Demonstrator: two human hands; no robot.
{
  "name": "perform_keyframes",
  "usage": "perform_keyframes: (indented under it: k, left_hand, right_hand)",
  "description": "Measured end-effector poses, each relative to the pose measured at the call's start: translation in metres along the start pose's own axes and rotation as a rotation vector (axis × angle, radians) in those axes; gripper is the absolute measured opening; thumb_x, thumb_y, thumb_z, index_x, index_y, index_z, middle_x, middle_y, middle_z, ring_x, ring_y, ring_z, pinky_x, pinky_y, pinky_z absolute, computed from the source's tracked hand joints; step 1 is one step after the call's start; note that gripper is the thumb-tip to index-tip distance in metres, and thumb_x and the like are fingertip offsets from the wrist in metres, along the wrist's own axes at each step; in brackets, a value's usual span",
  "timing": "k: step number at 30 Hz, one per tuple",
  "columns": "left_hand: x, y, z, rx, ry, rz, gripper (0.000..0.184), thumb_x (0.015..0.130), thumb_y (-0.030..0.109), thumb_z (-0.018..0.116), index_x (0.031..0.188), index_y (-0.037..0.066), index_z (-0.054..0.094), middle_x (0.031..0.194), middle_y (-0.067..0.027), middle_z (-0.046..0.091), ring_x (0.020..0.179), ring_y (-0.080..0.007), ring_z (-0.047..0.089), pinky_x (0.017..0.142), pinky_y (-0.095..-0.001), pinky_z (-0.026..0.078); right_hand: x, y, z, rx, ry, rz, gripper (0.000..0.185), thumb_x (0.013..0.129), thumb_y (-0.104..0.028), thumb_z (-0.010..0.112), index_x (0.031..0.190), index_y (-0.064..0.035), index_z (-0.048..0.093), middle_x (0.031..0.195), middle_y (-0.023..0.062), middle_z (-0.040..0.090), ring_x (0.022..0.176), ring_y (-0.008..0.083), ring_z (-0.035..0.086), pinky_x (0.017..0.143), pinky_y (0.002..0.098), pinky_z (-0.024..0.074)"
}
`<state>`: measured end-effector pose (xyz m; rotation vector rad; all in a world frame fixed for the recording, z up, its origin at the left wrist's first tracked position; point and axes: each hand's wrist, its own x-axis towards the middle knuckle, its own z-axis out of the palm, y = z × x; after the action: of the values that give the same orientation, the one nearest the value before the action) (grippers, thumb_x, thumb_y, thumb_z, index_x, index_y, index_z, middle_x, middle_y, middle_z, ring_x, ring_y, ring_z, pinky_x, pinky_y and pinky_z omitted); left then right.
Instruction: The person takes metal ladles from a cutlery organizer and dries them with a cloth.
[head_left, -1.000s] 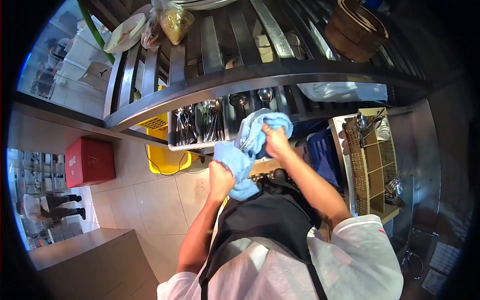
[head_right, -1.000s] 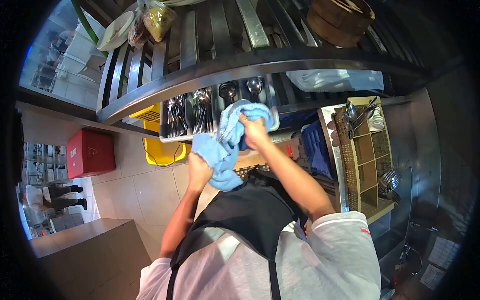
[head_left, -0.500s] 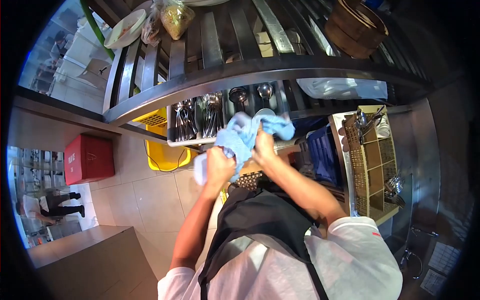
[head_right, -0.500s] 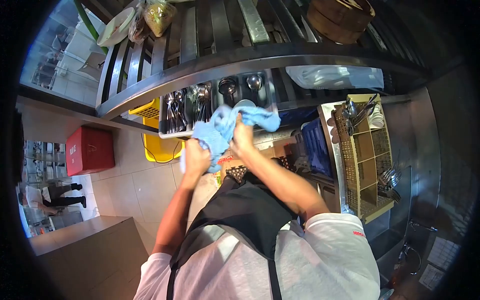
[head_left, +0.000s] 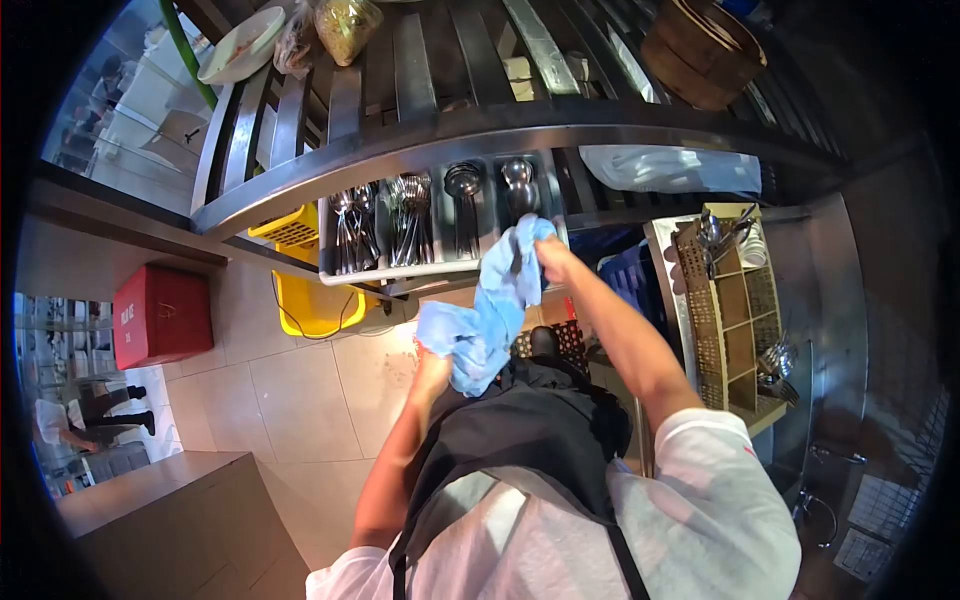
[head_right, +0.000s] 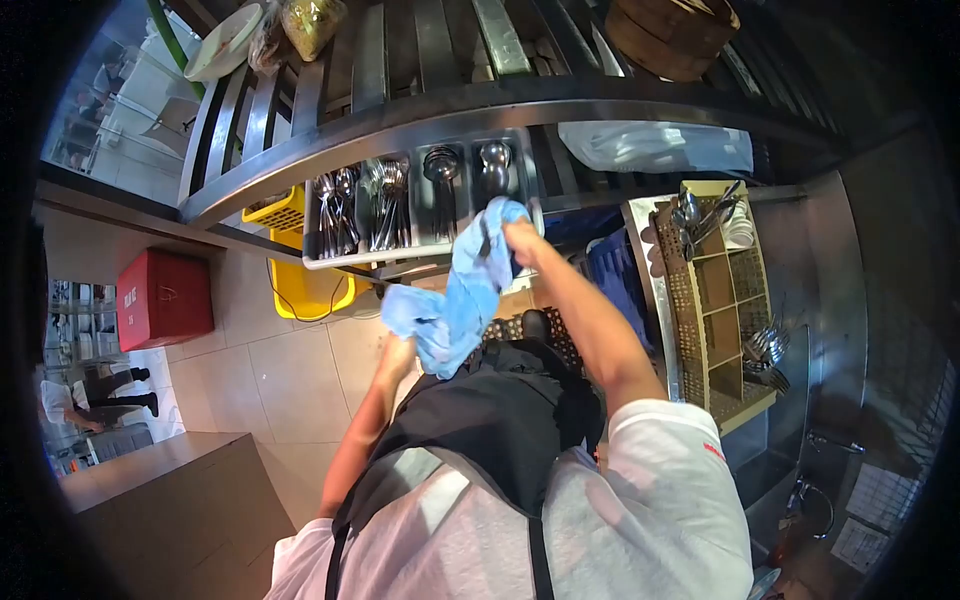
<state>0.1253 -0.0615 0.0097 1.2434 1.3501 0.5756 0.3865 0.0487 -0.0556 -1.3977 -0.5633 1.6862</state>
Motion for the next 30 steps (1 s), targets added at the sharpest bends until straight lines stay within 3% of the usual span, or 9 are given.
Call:
perform_keyframes:
  k: [1, 5, 12, 14, 15, 16, 19, 23, 30]
  left_hand:
    - [-0.005, 0.01, -0.017, 0.038, -0.004, -0.11, 0.037, 0.087, 0.028, 0.034, 0.109, 0.001, 0.046, 0.105, -0.0083, 0.05, 0.095, -0.0167, 0.046, 0.083, -0.03, 0.037]
    - [-0.017, -0.006, -0.091, -0.797, 0.044, 0.297, 0.039, 0.085, 0.021, 0.041, 0.119, 0.003, 0.036, 0.119, -0.0105, 0.04, 0.111, -0.0197, 0.036, 0.095, -0.0326, 0.026]
    - [-0.032, 0.015, -0.135, -0.659, 0.231, 0.23, 0.039, 0.084, 0.021, 0.042, 0.118, 0.003, 0.036, 0.119, -0.0105, 0.04, 0.11, -0.0201, 0.036, 0.095, -0.0326, 0.027]
    - [-0.025, 0.001, -0.114, -0.627, 0.262, 0.187, 0.039, 0.083, 0.021, 0.043, 0.118, 0.003, 0.036, 0.119, -0.0105, 0.04, 0.11, -0.0202, 0.037, 0.095, -0.0326, 0.027]
    - [-0.021, -0.004, -0.108, -0.621, 0.264, 0.175, 0.04, 0.083, 0.02, 0.043, 0.118, 0.003, 0.037, 0.119, -0.0105, 0.04, 0.11, -0.0203, 0.037, 0.095, -0.0326, 0.027]
    - [-0.018, -0.007, -0.105, -0.617, 0.262, 0.174, 0.04, 0.083, 0.02, 0.043, 0.118, 0.003, 0.037, 0.119, -0.0105, 0.041, 0.11, -0.0203, 0.037, 0.095, -0.0326, 0.027]
    - [-0.005, -0.01, -0.11, -0.596, 0.254, 0.188, 0.04, 0.083, 0.02, 0.043, 0.118, 0.003, 0.037, 0.118, -0.0105, 0.041, 0.11, -0.0205, 0.037, 0.094, -0.0326, 0.027]
    - [-0.004, -0.014, -0.117, -0.538, 0.196, 0.199, 0.04, 0.082, 0.02, 0.044, 0.118, 0.004, 0.037, 0.118, -0.0104, 0.041, 0.109, -0.0207, 0.037, 0.094, -0.0326, 0.028]
    - [-0.065, -0.02, -0.15, -0.325, 0.304, 0.481, 0.04, 0.081, 0.019, 0.045, 0.118, 0.004, 0.037, 0.118, -0.0104, 0.041, 0.109, -0.0211, 0.038, 0.094, -0.0326, 0.028]
  right_hand:
    - [-0.017, -0.019, 0.0, -0.005, -0.119, 0.051, 0.026, 0.08, -0.025, 0.052, 0.095, -0.005, 0.055, 0.087, 0.0104, 0.058, 0.076, 0.0205, 0.058, 0.064, 0.0368, 0.0492]
    - [-0.078, -0.013, 0.014, 0.208, -0.213, 0.026, 0.024, 0.085, -0.023, 0.045, 0.102, -0.0063, 0.05, 0.096, 0.0083, 0.056, 0.083, 0.0196, 0.057, 0.068, 0.0366, 0.0495]
    - [-0.185, -0.012, 0.021, 0.507, -0.366, 0.041, 0.037, 0.086, -0.027, 0.042, 0.112, -0.0007, 0.044, 0.104, 0.0098, 0.053, 0.093, 0.0187, 0.053, 0.085, 0.0327, 0.0411]
    - [-0.168, -0.031, 0.025, 0.071, 0.016, -0.158, 0.026, 0.084, -0.03, 0.041, 0.089, -0.0062, 0.052, 0.084, 0.005, 0.054, 0.081, 0.0181, 0.053, 0.076, 0.0319, 0.0436]
    - [-0.204, -0.071, 0.06, 0.349, -0.147, 0.067, 0.028, 0.079, -0.025, 0.046, 0.09, -0.0011, 0.052, 0.084, 0.0098, 0.056, 0.083, 0.0196, 0.053, 0.078, 0.0319, 0.0426]
    - [-0.264, -0.111, 0.13, 0.319, 0.188, -0.392, 0.029, 0.075, -0.024, 0.046, 0.09, 0.0002, 0.053, 0.082, 0.0114, 0.057, 0.081, 0.022, 0.053, 0.075, 0.033, 0.0432]
    - [-0.259, -0.112, 0.098, 0.239, 0.135, -0.208, 0.042, 0.078, -0.03, 0.057, 0.101, 0.0036, 0.049, 0.089, 0.0123, 0.059, 0.089, 0.0219, 0.053, 0.09, 0.0335, 0.0352]
    - [-0.161, -0.03, 0.005, 0.048, 1.03, -0.619, 0.027, 0.079, -0.032, 0.048, 0.089, -0.0069, 0.054, 0.077, 0.0095, 0.056, 0.068, 0.0212, 0.053, 0.063, 0.032, 0.0451]
    - [-0.179, -0.002, 0.007, 0.321, 0.411, -0.029, 0.035, 0.079, -0.031, 0.051, 0.098, -0.0031, 0.047, 0.091, 0.0112, 0.051, 0.081, 0.0201, 0.049, 0.073, 0.0326, 0.0394]
